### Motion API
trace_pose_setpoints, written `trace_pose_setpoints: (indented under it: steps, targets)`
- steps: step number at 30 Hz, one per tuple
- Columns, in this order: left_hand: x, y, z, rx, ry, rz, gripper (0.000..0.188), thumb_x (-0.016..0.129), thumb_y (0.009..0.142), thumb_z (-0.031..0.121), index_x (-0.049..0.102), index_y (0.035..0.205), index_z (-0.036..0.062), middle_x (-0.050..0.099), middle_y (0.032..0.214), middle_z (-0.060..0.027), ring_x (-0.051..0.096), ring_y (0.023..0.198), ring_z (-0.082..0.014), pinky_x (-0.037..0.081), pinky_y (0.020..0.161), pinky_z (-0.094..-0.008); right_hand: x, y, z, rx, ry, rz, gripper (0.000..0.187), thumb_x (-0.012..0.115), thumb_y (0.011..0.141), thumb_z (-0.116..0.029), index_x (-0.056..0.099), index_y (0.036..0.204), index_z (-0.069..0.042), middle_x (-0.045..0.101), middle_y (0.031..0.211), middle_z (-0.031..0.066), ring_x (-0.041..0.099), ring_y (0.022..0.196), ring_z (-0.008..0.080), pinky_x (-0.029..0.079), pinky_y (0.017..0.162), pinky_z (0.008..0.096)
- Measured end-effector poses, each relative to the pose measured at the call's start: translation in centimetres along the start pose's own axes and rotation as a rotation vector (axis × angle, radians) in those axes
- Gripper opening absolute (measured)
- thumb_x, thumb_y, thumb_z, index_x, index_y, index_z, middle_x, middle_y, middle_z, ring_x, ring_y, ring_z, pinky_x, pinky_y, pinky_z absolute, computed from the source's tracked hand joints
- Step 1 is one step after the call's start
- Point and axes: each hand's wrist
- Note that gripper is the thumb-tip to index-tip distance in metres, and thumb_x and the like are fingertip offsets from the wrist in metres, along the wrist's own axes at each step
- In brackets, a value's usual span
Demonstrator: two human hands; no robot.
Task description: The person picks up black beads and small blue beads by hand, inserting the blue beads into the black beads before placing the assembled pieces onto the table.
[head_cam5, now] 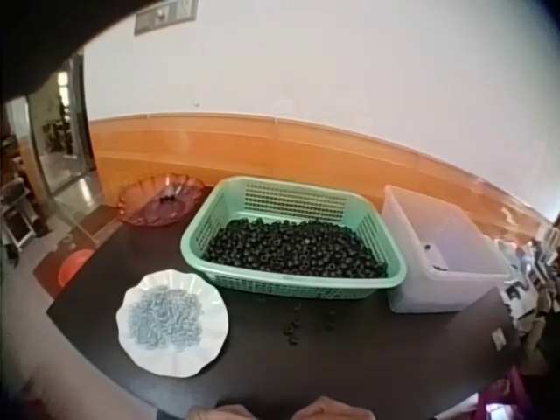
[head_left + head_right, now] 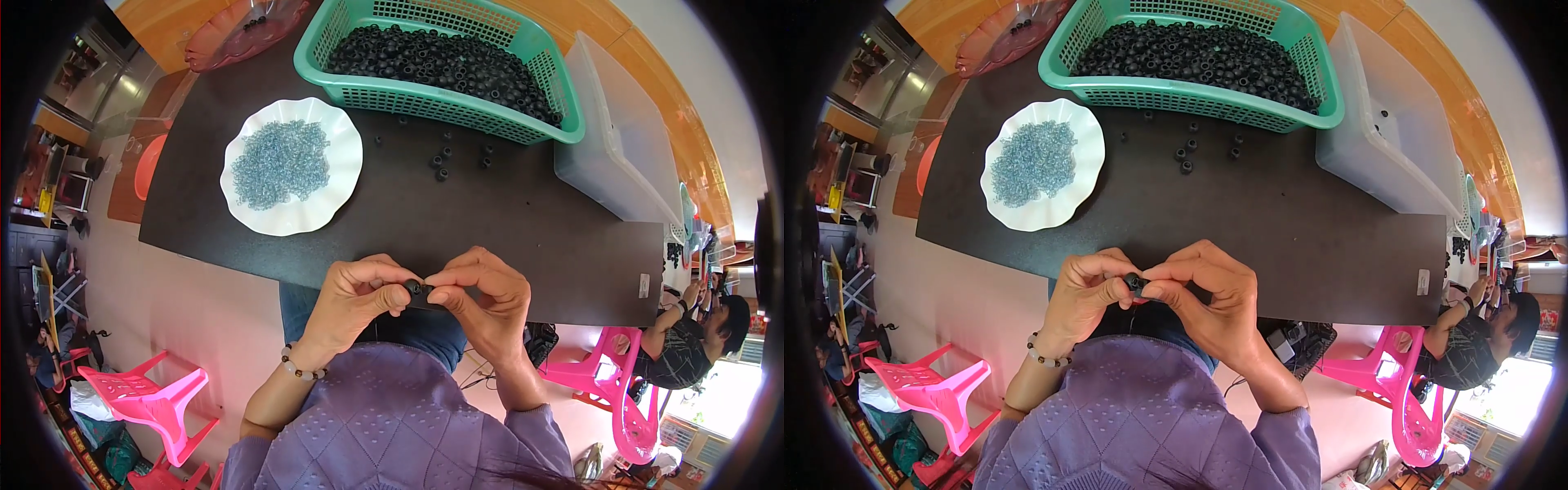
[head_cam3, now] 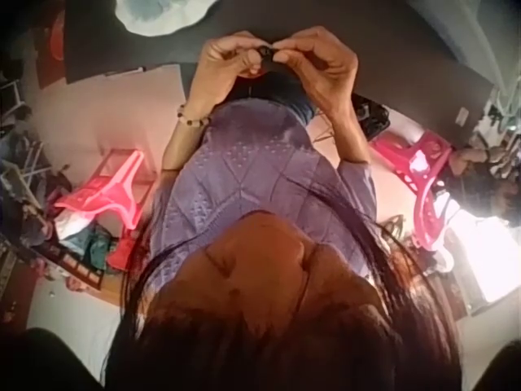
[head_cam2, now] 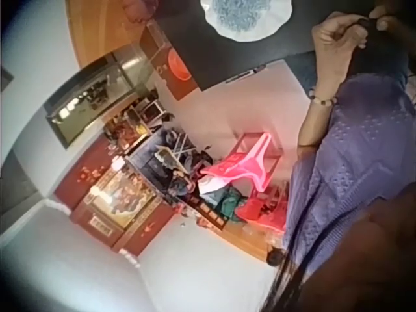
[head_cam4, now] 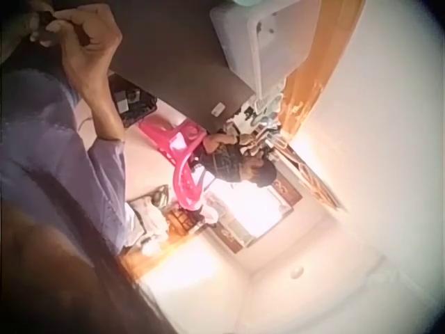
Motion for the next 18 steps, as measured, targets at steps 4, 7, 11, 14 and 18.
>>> trace_pose_setpoints:
  steps: [4,7,11,14,18]
  targets:
    - [0.14,0.02,0.1,-0.002,0.007,-0.011,0.023,0.071,0.082,0.017,0.07,0.096,-0.0002,0.06,0.083,-0.0042,0.055,0.068,-0.0092,0.047,0.061,-0.0211,-0.06,-0.16,0.21,-0.018,-0.005,0.005,0.015,0.078,0.072,-0.007,0.073,0.086,-0.002,0.062,0.078,0.0053,0.053,0.071,0.0115,0.04,0.063,0.0234]
    - [0.09,-0.01,0.15,-0.004,0.02,-0.003,0.022,0.071,0.081,0.015,0.069,0.096,-0.0013,0.059,0.082,-0.0057,0.056,0.066,-0.0106,0.047,0.061,-0.0229,-0.06,-0.2,0.19,-0.021,-0.022,-0.002,0.016,0.078,0.071,-0.005,0.073,0.086,-0.002,0.062,0.078,0.0052,0.053,0.071,0.0114,0.04,0.062,0.0233]
    - [-0.08,-0.03,-0.01,-0.01,0.031,0.0,0.022,0.072,0.08,0.013,0.068,0.095,-0.0025,0.058,0.08,-0.0073,0.057,0.064,-0.0121,0.048,0.061,-0.0247,-0.16,-0.17,-0.03,-0.063,-0.093,-0.015,0.016,0.077,0.071,-0.003,0.073,0.086,-0.003,0.062,0.079,0.005,0.053,0.071,0.0114,0.04,0.061,0.0236]
    - [-0.09,-0.08,-0.1,-0.01,0.034,0.007,0.022,0.072,0.08,0.013,0.069,0.095,-0.0025,0.058,0.08,-0.0072,0.057,0.064,-0.0121,0.048,0.061,-0.0246,-0.16,-0.15,0.04,-0.12,-0.161,-0.009,0.015,0.077,0.071,-0.003,0.073,0.086,-0.003,0.062,0.079,0.0047,0.052,0.071,0.0118,0.04,0.06,0.024]
    - [-0.07,-0.09,0.13,-0.018,0.03,0.003,0.022,0.071,0.08,0.013,0.069,0.095,-0.0023,0.058,0.079,-0.0074,0.057,0.064,-0.012,0.048,0.061,-0.0248,-0.25,0.0,0.04,-0.167,-0.209,-0.026,0.016,0.077,0.071,-0.003,0.073,0.087,-0.003,0.062,0.079,0.0043,0.051,0.071,0.0125,0.04,0.06,0.0243]
Point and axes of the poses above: each hand's wrist, its own y-axis towards the middle knuckle, its own x-axis out of the palm, z = x × y
